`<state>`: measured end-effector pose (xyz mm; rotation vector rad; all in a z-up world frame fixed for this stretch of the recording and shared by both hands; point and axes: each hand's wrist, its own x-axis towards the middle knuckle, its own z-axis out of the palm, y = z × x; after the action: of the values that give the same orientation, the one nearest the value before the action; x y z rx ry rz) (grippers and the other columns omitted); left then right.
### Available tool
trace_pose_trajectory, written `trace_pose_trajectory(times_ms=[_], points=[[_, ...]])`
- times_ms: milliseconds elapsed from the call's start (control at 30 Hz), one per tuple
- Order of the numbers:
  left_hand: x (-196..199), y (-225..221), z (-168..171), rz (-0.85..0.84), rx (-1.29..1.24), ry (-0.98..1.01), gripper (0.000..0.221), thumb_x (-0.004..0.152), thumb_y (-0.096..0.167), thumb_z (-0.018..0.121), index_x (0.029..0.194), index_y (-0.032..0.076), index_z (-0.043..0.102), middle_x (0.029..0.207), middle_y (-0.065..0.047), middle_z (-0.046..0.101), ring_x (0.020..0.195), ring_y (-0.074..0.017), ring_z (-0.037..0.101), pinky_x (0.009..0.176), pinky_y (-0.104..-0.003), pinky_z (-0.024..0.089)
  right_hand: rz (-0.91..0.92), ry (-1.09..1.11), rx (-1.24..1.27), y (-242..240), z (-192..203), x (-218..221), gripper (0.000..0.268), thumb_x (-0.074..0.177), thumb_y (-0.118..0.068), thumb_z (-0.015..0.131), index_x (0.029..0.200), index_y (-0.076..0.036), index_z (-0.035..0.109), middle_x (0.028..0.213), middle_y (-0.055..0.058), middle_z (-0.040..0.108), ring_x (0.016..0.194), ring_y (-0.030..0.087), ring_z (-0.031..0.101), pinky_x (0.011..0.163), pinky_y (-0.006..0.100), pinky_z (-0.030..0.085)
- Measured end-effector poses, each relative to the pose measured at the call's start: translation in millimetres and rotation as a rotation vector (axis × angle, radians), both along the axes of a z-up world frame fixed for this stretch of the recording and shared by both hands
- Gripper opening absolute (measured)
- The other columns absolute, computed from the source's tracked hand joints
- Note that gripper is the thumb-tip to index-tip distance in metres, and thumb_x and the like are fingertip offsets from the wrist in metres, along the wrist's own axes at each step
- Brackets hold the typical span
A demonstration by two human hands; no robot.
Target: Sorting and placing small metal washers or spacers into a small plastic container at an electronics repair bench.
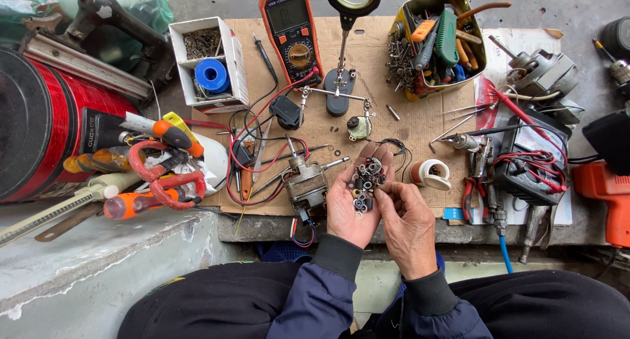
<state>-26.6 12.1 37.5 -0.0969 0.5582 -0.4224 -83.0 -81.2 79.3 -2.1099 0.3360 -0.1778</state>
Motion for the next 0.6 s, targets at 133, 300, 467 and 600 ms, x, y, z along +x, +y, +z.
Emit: trace_pose_trajectory(times_ms=[133,300,467,600], points=[[-1.5,-1.1,2.8,0.006,-0.008,-0.020,0.051,0.110,0.022,0.049,0.155,0.003,0.062,0.161,-0.023,0.061,0.151,-0.0353,0.056,0.132,-0.044,0.040,0.020,-0.029,-0.128,1.3,-0.2,0.1,0.008,0.102,-0.011,0.077,0.110,-0.009,0.076,0.097,0.004,0.073,0.078,0.016,0.065,0.077,0.031,0.054],[-4.1,-3.0,3.5,0.040,-0.028,-0.026,0.050,0.110,0.021,0.051,0.154,0.001,0.062,0.157,-0.024,0.062,0.149,-0.0369,0.057,0.133,-0.046,0.041,0.043,-0.056,-0.317,4.0,-0.9,0.9,0.006,0.103,-0.014,0.077,0.106,-0.013,0.073,0.090,0.004,0.067,0.075,0.020,0.063,0.073,0.037,0.050],[-4.3,-5.5,-14.0,0.043,-0.037,-0.028,0.048,0.109,0.021,0.052,0.151,0.002,0.064,0.157,-0.025,0.063,0.149,-0.0362,0.058,0.131,-0.048,0.043,0.055,-0.002,-0.274,-0.2,-0.9,-0.3,0.007,0.100,-0.014,0.078,0.104,-0.012,0.074,0.091,0.002,0.071,0.072,0.019,0.065,0.073,0.036,0.052],[-4.4,-6.0,-16.8,0.095,-0.087,0.028,0.050,0.107,0.019,0.053,0.150,-0.002,0.064,0.153,-0.028,0.063,0.149,-0.0389,0.057,0.133,-0.049,0.042,-0.024,0.312,0.045,-1.9,22.2,8.0,0.009,0.097,-0.017,0.079,0.089,-0.012,0.079,0.078,-0.005,0.074,0.069,0.005,0.060,0.070,0.025,0.052]])
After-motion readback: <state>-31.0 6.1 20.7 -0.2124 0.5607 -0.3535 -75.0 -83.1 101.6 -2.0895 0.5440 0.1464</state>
